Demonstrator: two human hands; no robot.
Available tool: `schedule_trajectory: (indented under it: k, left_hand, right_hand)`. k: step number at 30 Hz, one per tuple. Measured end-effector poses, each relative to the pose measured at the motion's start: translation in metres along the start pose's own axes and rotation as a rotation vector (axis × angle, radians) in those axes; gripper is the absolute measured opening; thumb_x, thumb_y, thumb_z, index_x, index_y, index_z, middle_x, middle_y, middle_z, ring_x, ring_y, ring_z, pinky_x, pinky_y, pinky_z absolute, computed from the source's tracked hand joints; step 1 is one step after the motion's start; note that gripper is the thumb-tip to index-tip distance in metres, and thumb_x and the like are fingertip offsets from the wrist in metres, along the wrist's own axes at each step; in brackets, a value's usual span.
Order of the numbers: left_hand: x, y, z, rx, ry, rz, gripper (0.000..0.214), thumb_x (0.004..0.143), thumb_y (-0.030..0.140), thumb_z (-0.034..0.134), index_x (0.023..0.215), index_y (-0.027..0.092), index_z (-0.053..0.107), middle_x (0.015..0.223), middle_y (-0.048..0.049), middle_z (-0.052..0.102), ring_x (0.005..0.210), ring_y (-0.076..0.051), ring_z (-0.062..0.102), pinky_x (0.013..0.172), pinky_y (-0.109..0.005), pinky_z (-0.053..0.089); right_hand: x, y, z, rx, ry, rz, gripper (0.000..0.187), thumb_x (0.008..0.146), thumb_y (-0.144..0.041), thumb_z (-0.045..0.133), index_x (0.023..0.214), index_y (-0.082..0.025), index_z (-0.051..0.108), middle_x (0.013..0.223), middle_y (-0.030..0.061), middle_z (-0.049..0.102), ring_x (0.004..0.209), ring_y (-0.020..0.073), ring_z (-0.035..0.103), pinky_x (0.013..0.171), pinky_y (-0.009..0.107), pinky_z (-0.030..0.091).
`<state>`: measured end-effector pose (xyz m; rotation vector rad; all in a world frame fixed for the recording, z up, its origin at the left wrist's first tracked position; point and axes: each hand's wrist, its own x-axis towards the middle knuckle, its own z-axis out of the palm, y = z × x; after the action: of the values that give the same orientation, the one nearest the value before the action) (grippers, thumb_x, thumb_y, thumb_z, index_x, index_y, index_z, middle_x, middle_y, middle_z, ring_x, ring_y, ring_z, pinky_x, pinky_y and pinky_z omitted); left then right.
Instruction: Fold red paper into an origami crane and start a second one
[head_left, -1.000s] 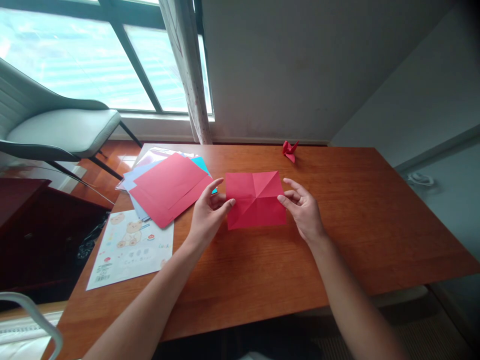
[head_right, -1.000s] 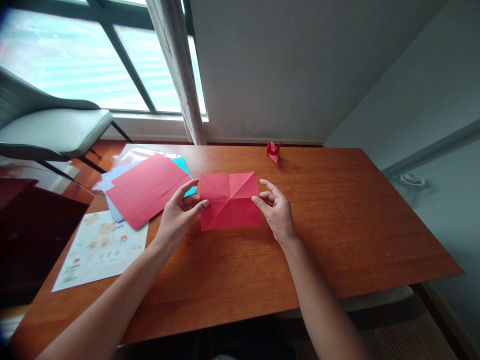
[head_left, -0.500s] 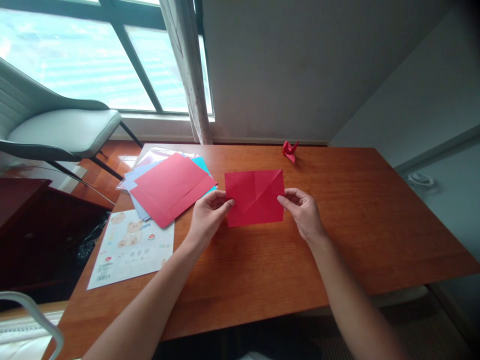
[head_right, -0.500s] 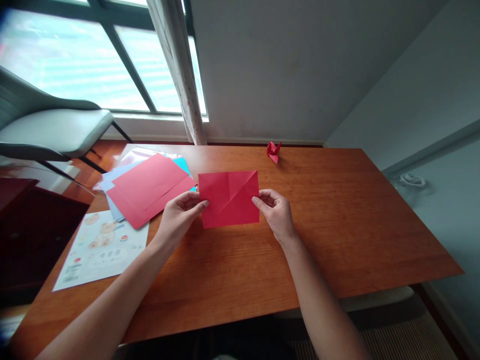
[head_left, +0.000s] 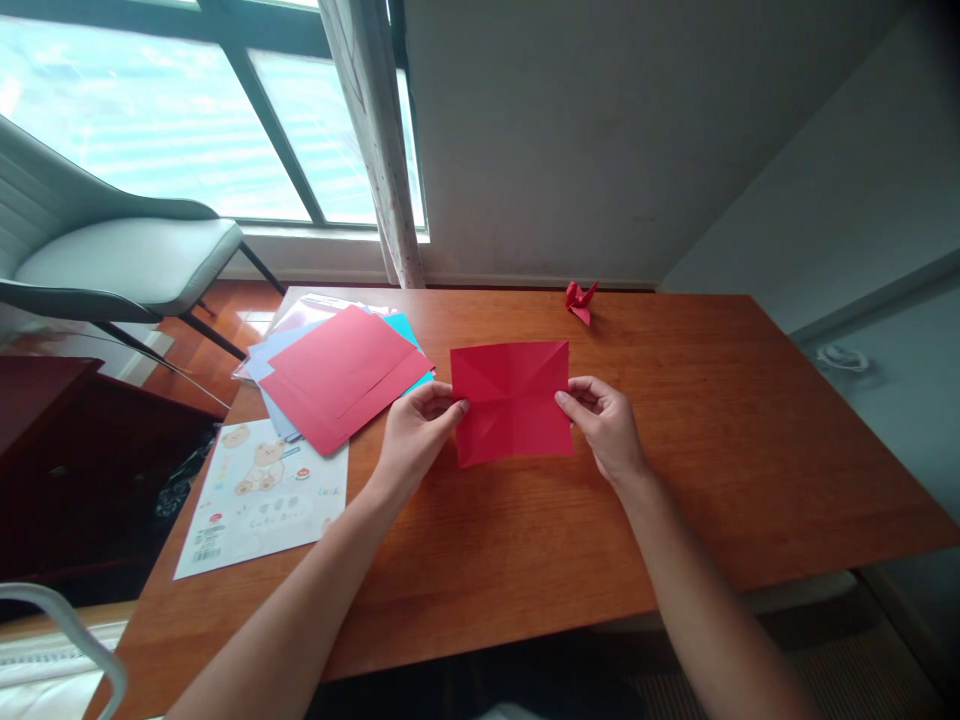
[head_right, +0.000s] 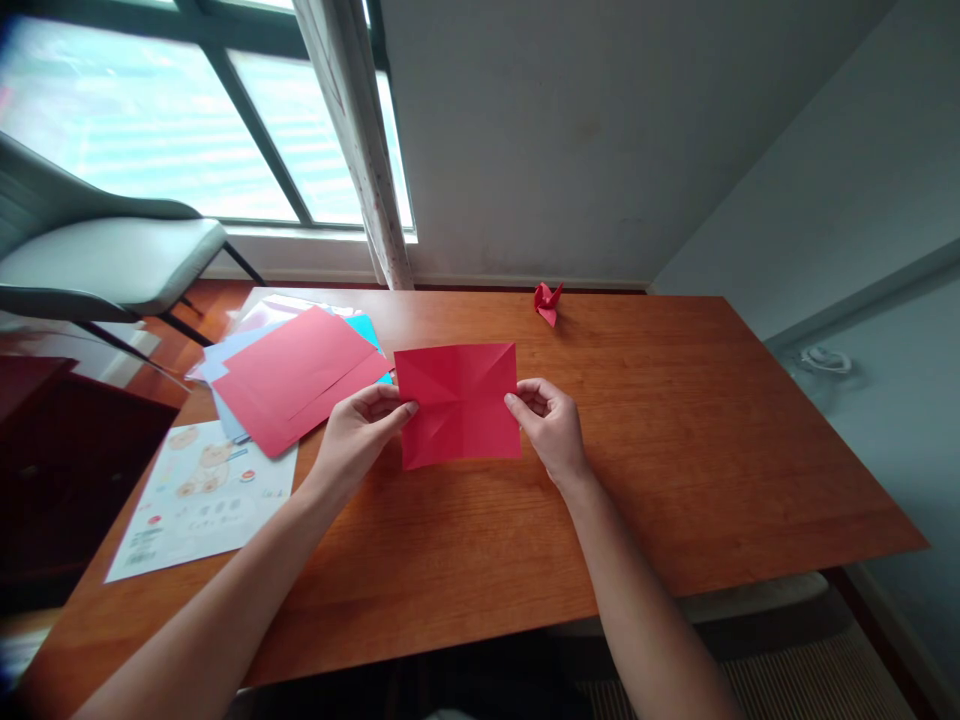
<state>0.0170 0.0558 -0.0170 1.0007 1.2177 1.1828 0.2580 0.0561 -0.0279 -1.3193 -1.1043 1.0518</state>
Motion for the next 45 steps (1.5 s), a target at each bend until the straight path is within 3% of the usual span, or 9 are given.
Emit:
schedule_trajectory:
  k: [9,14,19,22,29,34,37,41,45]
  left_hand:
    - [-0.007,0.008,0.004,0.034,-0.137,-0.066,0.031,0.079,0.046,0.075,0.085,0.016,0.068,0.080,-0.0016,0.068,0.072,-0.015,0.062,0.063,-0.023,0.048]
    - [-0.012,0.008,0.011,-0.062,-0.190,-0.089,0.035,0.080,0.048,0.074,0.093,0.015,0.073,0.086,-0.0060,0.074,0.077,-0.022,0.067,0.071,-0.030,0.053]
    - [-0.017,0.002,0.021,-0.071,-0.191,-0.093,0.034,0.080,0.045,0.074,0.091,0.013,0.075,0.087,-0.0068,0.076,0.079,-0.022,0.067,0.073,-0.030,0.051]
    - [-0.021,0.003,0.024,-0.179,-0.211,-0.190,0.028,0.077,0.037,0.075,0.094,0.014,0.075,0.088,-0.0068,0.076,0.077,-0.020,0.066,0.071,-0.028,0.050]
    - [-0.022,0.007,0.017,-0.457,-0.409,-0.334,0.030,0.064,0.013,0.073,0.094,0.017,0.075,0.087,-0.0037,0.075,0.078,-0.017,0.066,0.076,-0.028,0.053]
    - [-0.019,0.001,0.019,-0.362,-0.346,-0.306,0.027,0.074,0.024,0.075,0.100,0.018,0.074,0.102,-0.0082,0.075,0.092,-0.022,0.068,0.081,-0.034,0.054]
    - [-0.018,-0.002,0.021,-0.196,-0.285,-0.242,0.027,0.073,0.029,0.076,0.096,0.016,0.073,0.096,-0.0081,0.075,0.088,-0.024,0.068,0.077,-0.034,0.054]
    - [-0.017,-0.003,0.023,0.014,-0.240,-0.106,0.024,0.074,0.035,0.074,0.085,0.015,0.071,0.087,-0.0062,0.074,0.083,-0.023,0.066,0.073,-0.031,0.051]
    - [-0.019,-0.001,0.023,-0.034,-0.253,-0.157,0.029,0.075,0.038,0.076,0.093,0.015,0.072,0.089,-0.0060,0.075,0.083,-0.022,0.066,0.069,-0.028,0.050]
  right_hand:
    - [-0.007,-0.013,-0.002,0.011,-0.149,-0.051,0.026,0.089,-0.042,0.069,0.076,-0.021,0.061,0.069,-0.0030,0.054,0.064,0.0124,0.049,0.061,0.026,0.040]
    - [-0.014,-0.016,0.006,0.035,-0.239,-0.085,0.021,0.092,-0.043,0.065,0.085,-0.022,0.065,0.079,-0.0007,0.060,0.073,0.0154,0.055,0.068,0.028,0.044]
    - [-0.022,-0.020,0.016,-0.082,-0.373,-0.260,0.025,0.095,-0.047,0.060,0.099,-0.024,0.067,0.094,0.0029,0.063,0.086,0.0192,0.060,0.074,0.032,0.047]
    - [-0.023,-0.019,0.019,-0.148,-0.450,-0.379,0.027,0.097,-0.046,0.056,0.108,-0.025,0.069,0.107,0.0056,0.063,0.094,0.0211,0.061,0.077,0.033,0.049]
    - [-0.022,-0.009,0.025,-0.444,-0.319,-0.542,0.020,0.089,-0.022,0.065,0.107,-0.027,0.072,0.116,0.0080,0.059,0.106,0.0237,0.059,0.089,0.040,0.053]
    - [-0.020,-0.009,0.023,-0.405,-0.272,-0.479,0.021,0.090,-0.025,0.065,0.110,-0.026,0.070,0.116,0.0077,0.059,0.100,0.0217,0.061,0.076,0.034,0.054]
    - [-0.019,-0.012,0.021,-0.337,-0.280,-0.360,0.022,0.093,-0.029,0.062,0.114,-0.026,0.067,0.110,0.0060,0.064,0.087,0.0184,0.063,0.071,0.031,0.053]
    - [-0.017,-0.009,0.019,-0.292,-0.310,-0.240,0.020,0.093,-0.039,0.062,0.104,-0.025,0.070,0.097,0.0052,0.070,0.085,0.0202,0.066,0.075,0.033,0.054]
    - [-0.016,-0.005,0.018,-0.260,-0.320,-0.154,0.021,0.090,-0.043,0.066,0.093,-0.023,0.070,0.091,0.0050,0.072,0.080,0.0207,0.066,0.073,0.033,0.053]
